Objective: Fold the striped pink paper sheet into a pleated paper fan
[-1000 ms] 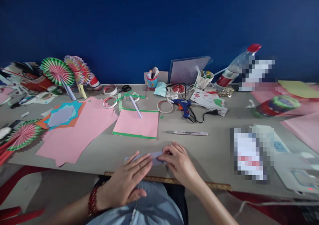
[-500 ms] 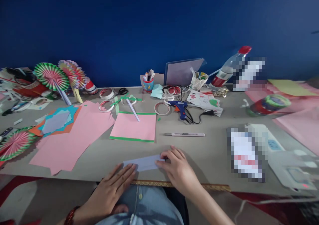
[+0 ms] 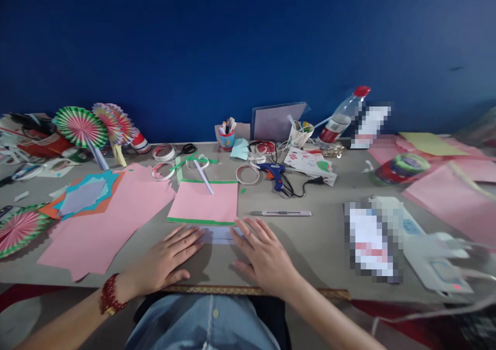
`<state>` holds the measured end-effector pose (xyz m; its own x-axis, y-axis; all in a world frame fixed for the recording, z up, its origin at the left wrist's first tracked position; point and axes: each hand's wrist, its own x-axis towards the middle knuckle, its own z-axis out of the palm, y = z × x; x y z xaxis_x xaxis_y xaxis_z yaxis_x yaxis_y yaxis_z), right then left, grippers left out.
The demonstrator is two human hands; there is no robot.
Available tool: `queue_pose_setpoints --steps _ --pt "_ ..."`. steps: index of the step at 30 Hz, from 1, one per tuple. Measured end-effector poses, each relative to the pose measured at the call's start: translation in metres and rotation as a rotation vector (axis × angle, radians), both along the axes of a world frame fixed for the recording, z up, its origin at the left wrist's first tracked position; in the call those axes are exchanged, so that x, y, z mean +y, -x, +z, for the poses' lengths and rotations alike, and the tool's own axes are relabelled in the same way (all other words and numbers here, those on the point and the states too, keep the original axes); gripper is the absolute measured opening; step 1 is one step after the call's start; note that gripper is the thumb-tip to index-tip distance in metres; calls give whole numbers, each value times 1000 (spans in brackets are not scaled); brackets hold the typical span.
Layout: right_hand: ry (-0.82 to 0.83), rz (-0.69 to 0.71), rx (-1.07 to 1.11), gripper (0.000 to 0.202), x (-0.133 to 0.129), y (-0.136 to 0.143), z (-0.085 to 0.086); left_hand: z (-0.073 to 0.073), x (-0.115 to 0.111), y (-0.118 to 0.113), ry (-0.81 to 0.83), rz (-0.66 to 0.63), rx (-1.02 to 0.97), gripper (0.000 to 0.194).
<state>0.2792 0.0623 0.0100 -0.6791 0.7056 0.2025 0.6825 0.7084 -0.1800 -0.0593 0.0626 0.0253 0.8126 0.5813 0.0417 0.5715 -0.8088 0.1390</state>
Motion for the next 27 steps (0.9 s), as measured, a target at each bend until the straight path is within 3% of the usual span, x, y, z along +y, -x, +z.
queue_pose_setpoints --steps 4,8,14,17,21,23,27 --pt "-18 83 -19 81 20 20 -13 -13 14 2 -123 149 36 78" --pt "-12 110 -26 84 43 26 -20 -24 35 9 -158 210 62 81" --pt "-17 49 -5 74 75 27 -6 -23 67 15 -162 273 45 77" --pt "-7 -34 86 57 79 5 5 -22 69 6 -161 257 21 72" --pt "79 -96 219 51 77 -24 11 -26 61 -19 -145 129 3 70" --pt "109 -99 227 51 76 -24 9 -26 59 -30 -152 118 -15 71" --pt "108 -37 196 51 82 -4 6 -19 68 -29 -148 246 -52 67"
